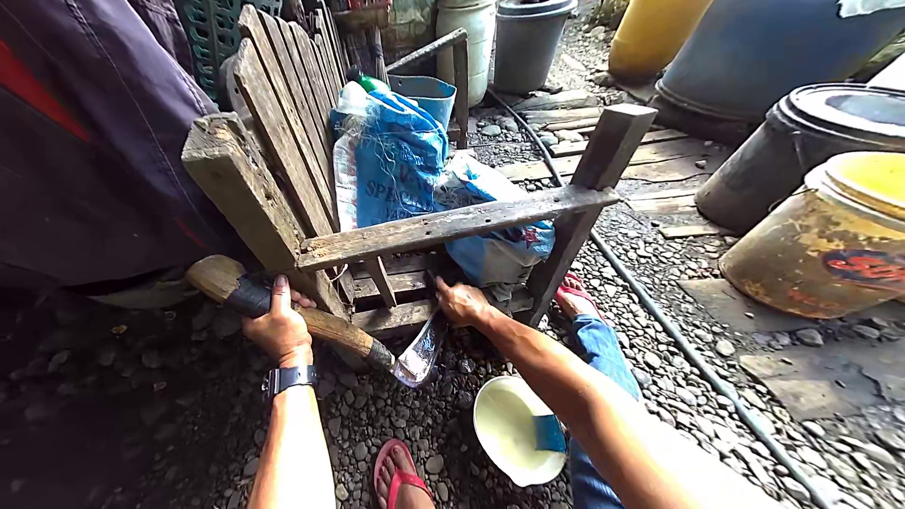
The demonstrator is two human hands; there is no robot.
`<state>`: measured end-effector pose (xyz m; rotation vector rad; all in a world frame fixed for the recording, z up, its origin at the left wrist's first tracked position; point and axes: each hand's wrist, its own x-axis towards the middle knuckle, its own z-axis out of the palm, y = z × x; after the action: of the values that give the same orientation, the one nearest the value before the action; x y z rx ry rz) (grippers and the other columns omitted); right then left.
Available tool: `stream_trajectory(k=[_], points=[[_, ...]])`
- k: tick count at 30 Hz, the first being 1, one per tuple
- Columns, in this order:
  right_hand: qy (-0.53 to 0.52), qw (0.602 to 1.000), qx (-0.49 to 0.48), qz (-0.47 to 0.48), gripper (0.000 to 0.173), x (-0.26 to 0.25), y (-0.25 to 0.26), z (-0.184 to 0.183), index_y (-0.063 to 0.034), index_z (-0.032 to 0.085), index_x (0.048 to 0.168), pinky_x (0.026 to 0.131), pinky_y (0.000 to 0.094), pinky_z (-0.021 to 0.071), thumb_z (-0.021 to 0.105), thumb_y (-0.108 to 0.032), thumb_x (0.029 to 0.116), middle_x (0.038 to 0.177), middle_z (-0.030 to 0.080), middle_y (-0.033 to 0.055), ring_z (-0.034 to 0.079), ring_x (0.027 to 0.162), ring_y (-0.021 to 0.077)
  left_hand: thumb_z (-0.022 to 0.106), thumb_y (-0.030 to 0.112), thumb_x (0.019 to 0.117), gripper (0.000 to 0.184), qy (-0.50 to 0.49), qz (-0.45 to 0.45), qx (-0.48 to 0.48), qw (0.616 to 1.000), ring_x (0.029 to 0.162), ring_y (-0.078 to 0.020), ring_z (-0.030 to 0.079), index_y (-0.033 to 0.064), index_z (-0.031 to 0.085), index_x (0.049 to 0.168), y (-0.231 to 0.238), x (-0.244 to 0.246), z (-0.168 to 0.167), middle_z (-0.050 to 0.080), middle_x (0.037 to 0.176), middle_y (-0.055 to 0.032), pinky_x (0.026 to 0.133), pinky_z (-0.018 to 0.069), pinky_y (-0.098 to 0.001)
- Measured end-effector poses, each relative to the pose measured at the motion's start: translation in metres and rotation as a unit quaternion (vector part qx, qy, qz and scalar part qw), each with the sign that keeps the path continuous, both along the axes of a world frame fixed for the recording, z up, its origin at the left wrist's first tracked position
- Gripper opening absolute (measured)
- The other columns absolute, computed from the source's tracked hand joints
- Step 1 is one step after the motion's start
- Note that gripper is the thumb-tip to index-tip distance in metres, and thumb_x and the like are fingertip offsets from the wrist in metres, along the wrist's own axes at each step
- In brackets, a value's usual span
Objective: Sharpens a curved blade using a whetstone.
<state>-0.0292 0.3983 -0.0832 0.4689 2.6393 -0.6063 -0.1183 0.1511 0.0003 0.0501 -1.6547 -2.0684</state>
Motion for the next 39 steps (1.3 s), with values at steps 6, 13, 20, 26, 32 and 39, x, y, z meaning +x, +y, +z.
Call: stream_trajectory(k=[6, 13, 20, 26, 32, 39], points=[[0.011, 0.992, 0.038, 0.116, 0.059, 0.039, -0.023, -0.004, -0.0169, 0.019, 0.166, 0.091, 0.0631, 0.0497, 0.032, -0.033, 0.1116, 0.139, 0.05, 0.0382, 0.063, 0.109, 0.0539, 0.06, -0.001, 0.0998, 0.008, -0.002, 0.001, -0.003, 1.0, 0.041, -0.009, 0.058, 0.0006, 0.053, 0.098, 0.002, 0.005, 0.003, 0.055, 0.054, 0.003, 0.044, 0.056, -0.0247], [0.019, 0.999, -0.001, -0.035, 0.061, 0.023, -0.031, -0.004, -0.0157, 0.016, 0.167, 0.096, 0.0618, 0.0508, 0.034, -0.033, 0.1111, 0.143, 0.051, 0.0355, 0.062, 0.117, 0.0507, 0.06, 0.001, 0.0993, 0.008, 0.022, 0.006, -0.013, 1.0, 0.042, -0.0084, 0.059, 0.0006, 0.052, 0.099, 0.012, 0.023, 0.014, 0.055, 0.054, 0.0033, 0.046, 0.0568, -0.0246], [0.027, 1.0, -0.009, -0.003, 0.06, 0.025, -0.034, 0.001, -0.0146, 0.017, 0.166, 0.097, 0.0631, 0.0501, 0.034, -0.03, 0.1113, 0.141, 0.051, 0.0364, 0.061, 0.117, 0.0524, 0.062, 0.001, 0.0982, 0.01, 0.017, 0.003, -0.017, 1.0, 0.042, -0.0081, 0.059, 0.0003, 0.052, 0.099, 0.011, 0.02, 0.014, 0.055, 0.054, 0.0038, 0.045, 0.0565, -0.0243], [0.005, 1.0, -0.007, 0.006, 0.06, 0.035, -0.051, 0.002, -0.0149, 0.015, 0.167, 0.095, 0.0632, 0.0507, 0.034, -0.03, 0.1114, 0.143, 0.049, 0.0372, 0.062, 0.116, 0.0526, 0.06, -0.001, 0.0965, 0.009, 0.047, -0.014, -0.013, 0.999, 0.041, -0.008, 0.058, 0.0026, 0.053, 0.092, 0.012, 0.021, 0.013, 0.055, 0.052, 0.0046, 0.045, 0.0562, -0.0242], [0.004, 1.0, -0.004, -0.006, 0.06, 0.017, -0.044, 0.006, -0.0151, 0.015, 0.167, 0.099, 0.0612, 0.0495, 0.034, -0.032, 0.1118, 0.144, 0.05, 0.0348, 0.06, 0.121, 0.0504, 0.057, -0.004, 0.0947, 0.011, 0.062, -0.03, -0.012, 0.998, 0.041, -0.008, 0.058, 0.0048, 0.052, 0.089, 0.01, 0.024, 0.012, 0.056, 0.052, 0.0051, 0.045, 0.0564, -0.0241], [-0.017, 0.999, 0.004, 0.034, 0.061, 0.045, -0.062, 0.007, -0.0162, 0.013, 0.167, 0.097, 0.0628, 0.0499, 0.035, -0.03, 0.1114, 0.144, 0.047, 0.037, 0.06, 0.118, 0.0527, 0.059, -0.002, 0.094, 0.011, 0.063, -0.024, -0.007, 0.998, 0.041, -0.0079, 0.058, 0.0045, 0.054, 0.087, 0.009, 0.026, 0.01, 0.056, 0.052, 0.005, 0.045, 0.0556, -0.0237]])
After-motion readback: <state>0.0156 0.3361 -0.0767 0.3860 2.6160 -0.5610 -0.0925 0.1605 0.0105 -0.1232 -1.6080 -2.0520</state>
